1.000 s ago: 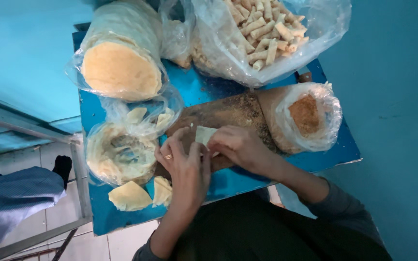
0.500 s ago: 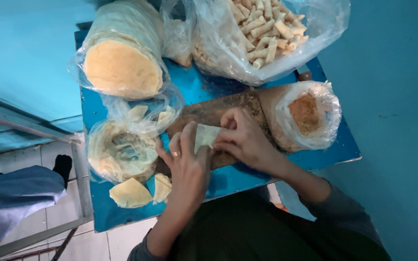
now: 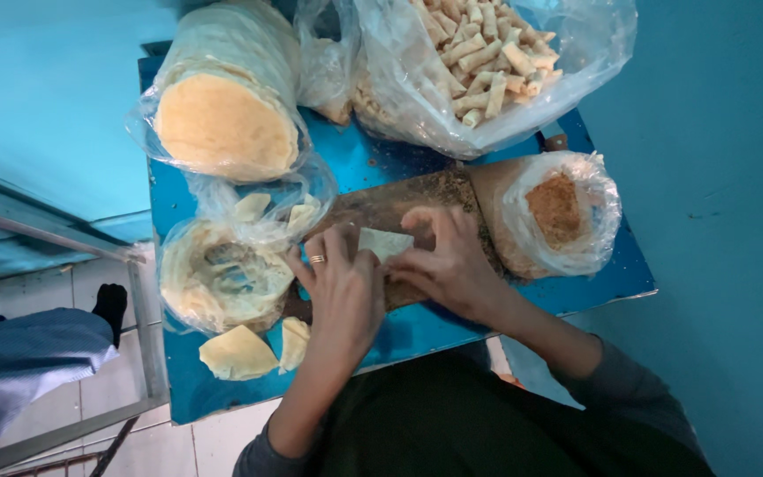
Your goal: The person tears small pieces from thin pastry sheets on a wooden board, presses a bit of brown filling powder into each piece, and folds the pastry over the filling by hand. Finished folded pieces are set aside on the table next to bags of pastry and puffed snack tubes.
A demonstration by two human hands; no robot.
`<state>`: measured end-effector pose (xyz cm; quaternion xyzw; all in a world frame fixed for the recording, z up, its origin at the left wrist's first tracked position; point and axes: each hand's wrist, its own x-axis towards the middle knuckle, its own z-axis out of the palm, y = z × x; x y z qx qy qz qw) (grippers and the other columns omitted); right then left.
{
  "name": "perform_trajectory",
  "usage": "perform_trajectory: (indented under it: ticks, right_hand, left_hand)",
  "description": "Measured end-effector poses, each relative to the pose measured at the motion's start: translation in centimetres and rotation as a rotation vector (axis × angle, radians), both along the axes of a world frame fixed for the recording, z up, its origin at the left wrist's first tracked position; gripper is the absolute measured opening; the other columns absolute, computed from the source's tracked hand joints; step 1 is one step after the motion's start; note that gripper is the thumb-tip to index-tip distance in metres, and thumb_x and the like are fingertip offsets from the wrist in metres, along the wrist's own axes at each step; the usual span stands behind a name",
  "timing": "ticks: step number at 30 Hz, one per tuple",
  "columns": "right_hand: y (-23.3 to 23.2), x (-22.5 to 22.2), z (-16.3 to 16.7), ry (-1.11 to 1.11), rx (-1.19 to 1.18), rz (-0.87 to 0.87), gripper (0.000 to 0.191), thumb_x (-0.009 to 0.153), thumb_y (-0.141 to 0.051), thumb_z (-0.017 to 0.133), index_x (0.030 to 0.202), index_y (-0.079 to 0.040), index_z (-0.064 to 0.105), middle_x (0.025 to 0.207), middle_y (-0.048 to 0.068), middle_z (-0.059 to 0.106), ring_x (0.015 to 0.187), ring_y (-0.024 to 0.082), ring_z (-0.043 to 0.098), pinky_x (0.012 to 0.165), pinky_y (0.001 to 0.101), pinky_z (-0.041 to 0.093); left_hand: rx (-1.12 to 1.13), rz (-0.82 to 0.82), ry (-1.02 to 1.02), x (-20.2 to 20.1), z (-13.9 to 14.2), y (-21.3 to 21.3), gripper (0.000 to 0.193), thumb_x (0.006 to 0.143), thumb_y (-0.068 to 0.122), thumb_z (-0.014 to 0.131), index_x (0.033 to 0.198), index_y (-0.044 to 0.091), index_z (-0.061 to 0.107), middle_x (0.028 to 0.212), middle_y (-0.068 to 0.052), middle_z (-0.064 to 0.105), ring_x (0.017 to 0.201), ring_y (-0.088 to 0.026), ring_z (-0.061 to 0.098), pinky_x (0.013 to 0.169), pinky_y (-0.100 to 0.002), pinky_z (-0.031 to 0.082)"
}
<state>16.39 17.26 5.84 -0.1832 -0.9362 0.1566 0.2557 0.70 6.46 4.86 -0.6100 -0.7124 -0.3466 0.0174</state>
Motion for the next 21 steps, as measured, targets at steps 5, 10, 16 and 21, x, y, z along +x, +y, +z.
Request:
perform_trajectory:
  ticks: [5, 10, 16, 21]
  right_hand:
    - [0.8, -0.5, 0.5, -0.079, -0.151, -0.073, 0.011, 0.081, -0.029, 0.082, 0.089, -0.021, 0.08, 0.119, 0.009, 0.053, 0.112, 0.031, 0.047, 0.095, 0.0462, 0.037]
    - [2.0, -1.5, 0.2, -0.093, -0.217, -0.079, 0.014, 0.075, -0.032, 0.086, 0.082, -0.021, 0.08, 0.116, 0.009, 0.05, 0.113, 0.032, 0.046, 0.093, 0.0465, 0.036]
    - [1.3, -0.8, -0.1, -0.055, -0.227, -0.084, 0.012, 0.082, -0.031, 0.082, 0.092, -0.024, 0.08, 0.121, 0.007, 0.052, 0.108, 0.027, 0.049, 0.095, 0.0435, 0.038]
    - [0.3, -0.5, -0.1, -0.024, -0.017, -0.071, 0.015, 0.082, -0.03, 0.082, 0.094, -0.022, 0.08, 0.125, 0.009, 0.053, 0.117, 0.031, 0.047, 0.096, 0.0471, 0.035]
  left_hand:
    - [0.098, 0.002, -0.166, -0.2, 0.2, -0.4, 0.017, 0.079, 0.01, 0.074, 0.092, 0.001, 0.07, 0.13, -0.019, 0.055, 0.121, -0.041, 0.045, 0.109, -0.056, 0.028]
    - [0.11, -0.055, -0.104, -0.5, 0.3, -0.7, 0.01, 0.08, 0.011, 0.075, 0.09, 0.006, 0.074, 0.132, -0.021, 0.053, 0.121, -0.041, 0.045, 0.108, -0.058, 0.024]
    - [0.048, -0.005, -0.035, -0.2, -0.1, 0.0, 0.009, 0.083, 0.01, 0.073, 0.089, 0.004, 0.072, 0.131, -0.019, 0.055, 0.121, -0.039, 0.046, 0.112, -0.06, 0.023]
    - [0.057, 0.04, -0.106, 0.1, -0.1, 0.0, 0.029, 0.082, 0.012, 0.074, 0.108, -0.001, 0.073, 0.133, -0.019, 0.054, 0.121, -0.04, 0.045, 0.11, -0.06, 0.026]
